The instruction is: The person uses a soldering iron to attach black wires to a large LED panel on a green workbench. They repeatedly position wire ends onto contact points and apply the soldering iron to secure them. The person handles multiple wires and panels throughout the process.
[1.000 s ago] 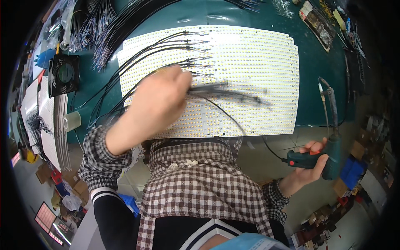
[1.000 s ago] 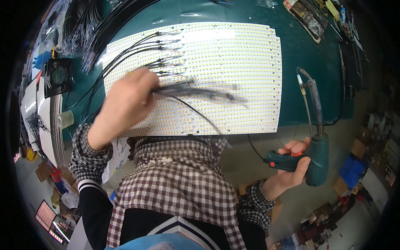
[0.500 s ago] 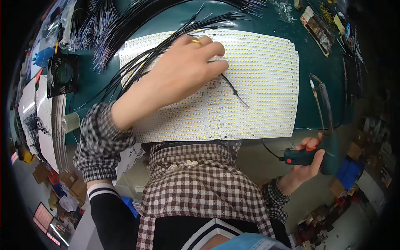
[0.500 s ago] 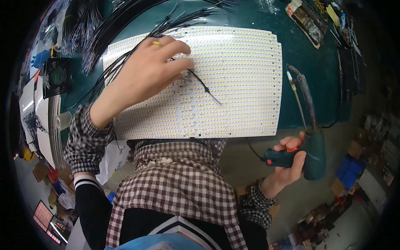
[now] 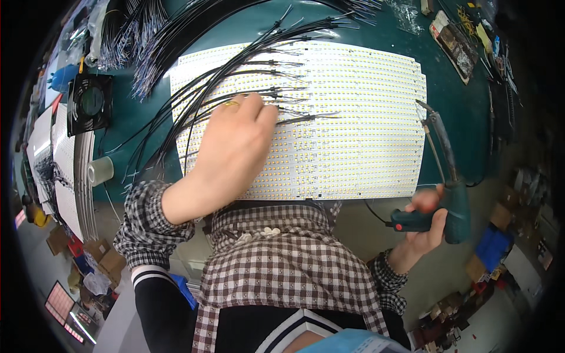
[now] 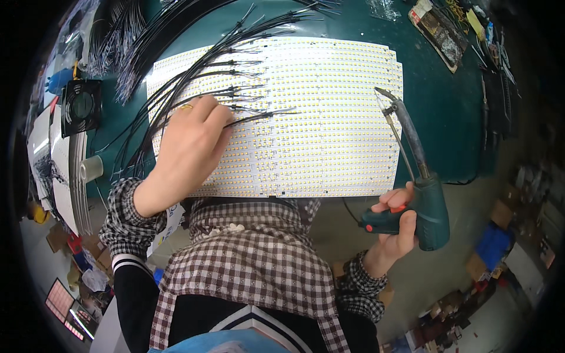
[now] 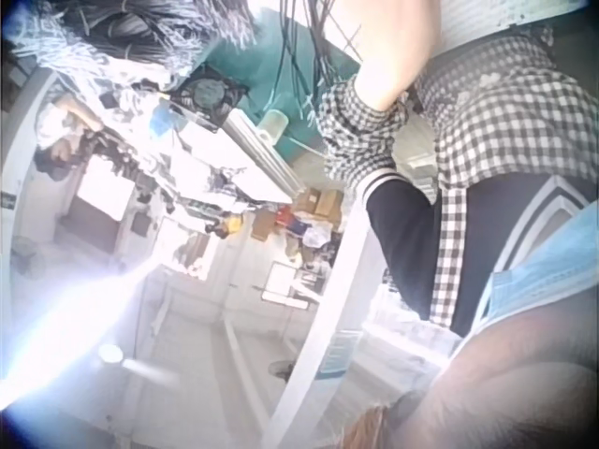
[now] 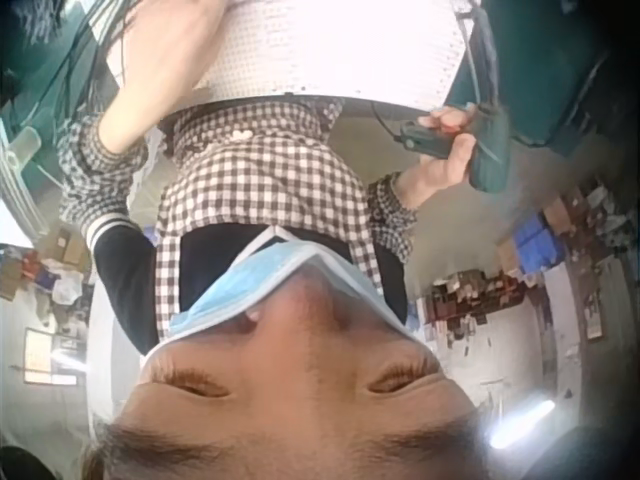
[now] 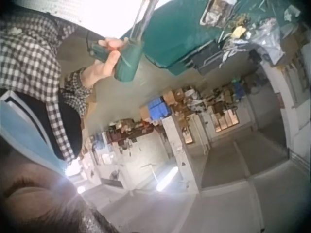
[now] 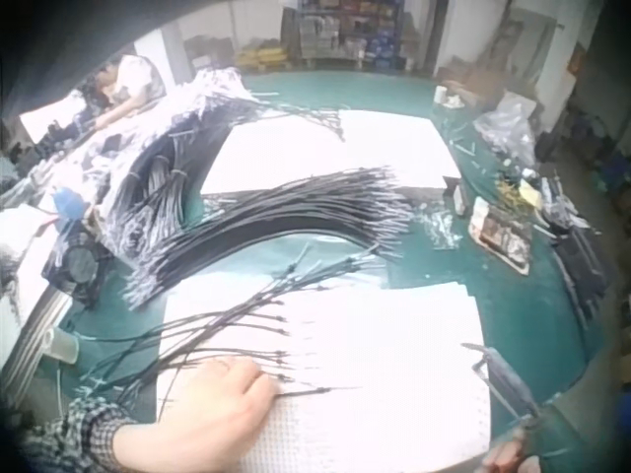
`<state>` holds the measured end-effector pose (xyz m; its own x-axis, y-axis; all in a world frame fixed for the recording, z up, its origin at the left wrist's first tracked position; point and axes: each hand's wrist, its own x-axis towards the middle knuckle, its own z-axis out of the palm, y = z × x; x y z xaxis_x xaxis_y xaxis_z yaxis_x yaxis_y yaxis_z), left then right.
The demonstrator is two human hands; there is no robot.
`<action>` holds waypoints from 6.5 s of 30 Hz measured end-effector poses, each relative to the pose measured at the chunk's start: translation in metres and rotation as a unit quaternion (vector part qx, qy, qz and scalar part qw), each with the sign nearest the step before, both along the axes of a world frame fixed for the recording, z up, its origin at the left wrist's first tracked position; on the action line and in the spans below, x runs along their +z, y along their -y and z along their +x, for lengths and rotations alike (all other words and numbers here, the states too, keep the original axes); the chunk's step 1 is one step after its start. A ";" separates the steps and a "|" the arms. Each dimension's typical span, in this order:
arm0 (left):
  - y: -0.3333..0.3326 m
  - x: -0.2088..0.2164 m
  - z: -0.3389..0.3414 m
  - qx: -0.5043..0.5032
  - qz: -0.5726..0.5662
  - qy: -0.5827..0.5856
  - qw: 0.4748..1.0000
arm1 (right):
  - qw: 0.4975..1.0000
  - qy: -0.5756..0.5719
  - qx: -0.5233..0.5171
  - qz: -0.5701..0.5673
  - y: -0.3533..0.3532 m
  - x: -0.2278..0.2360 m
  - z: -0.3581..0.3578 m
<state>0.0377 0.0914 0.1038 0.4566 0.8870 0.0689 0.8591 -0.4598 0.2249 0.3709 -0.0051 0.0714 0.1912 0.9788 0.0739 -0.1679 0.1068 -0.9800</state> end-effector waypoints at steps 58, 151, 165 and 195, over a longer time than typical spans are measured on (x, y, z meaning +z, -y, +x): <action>-0.006 -0.036 0.017 0.067 -0.085 0.334 0.936 | 0.977 0.095 0.105 -0.160 0.013 0.019 -0.060; -0.008 -0.007 0.019 0.044 -0.032 0.231 0.971 | 0.986 0.035 0.071 -0.146 0.012 0.011 -0.054; -0.103 -0.022 -0.029 0.122 -0.044 0.213 0.968 | 0.996 -0.033 0.002 -0.088 0.008 0.006 -0.046; -0.014 0.024 0.044 -0.055 -0.047 0.233 0.970 | 0.998 -0.050 -0.030 -0.018 0.021 -0.001 -0.026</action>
<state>0.0816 0.1050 0.1281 0.4870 0.8473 0.2121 0.6015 -0.5014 0.6219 0.3447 -0.0265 0.0702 0.2539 0.9671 0.0155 -0.2597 0.0836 -0.9621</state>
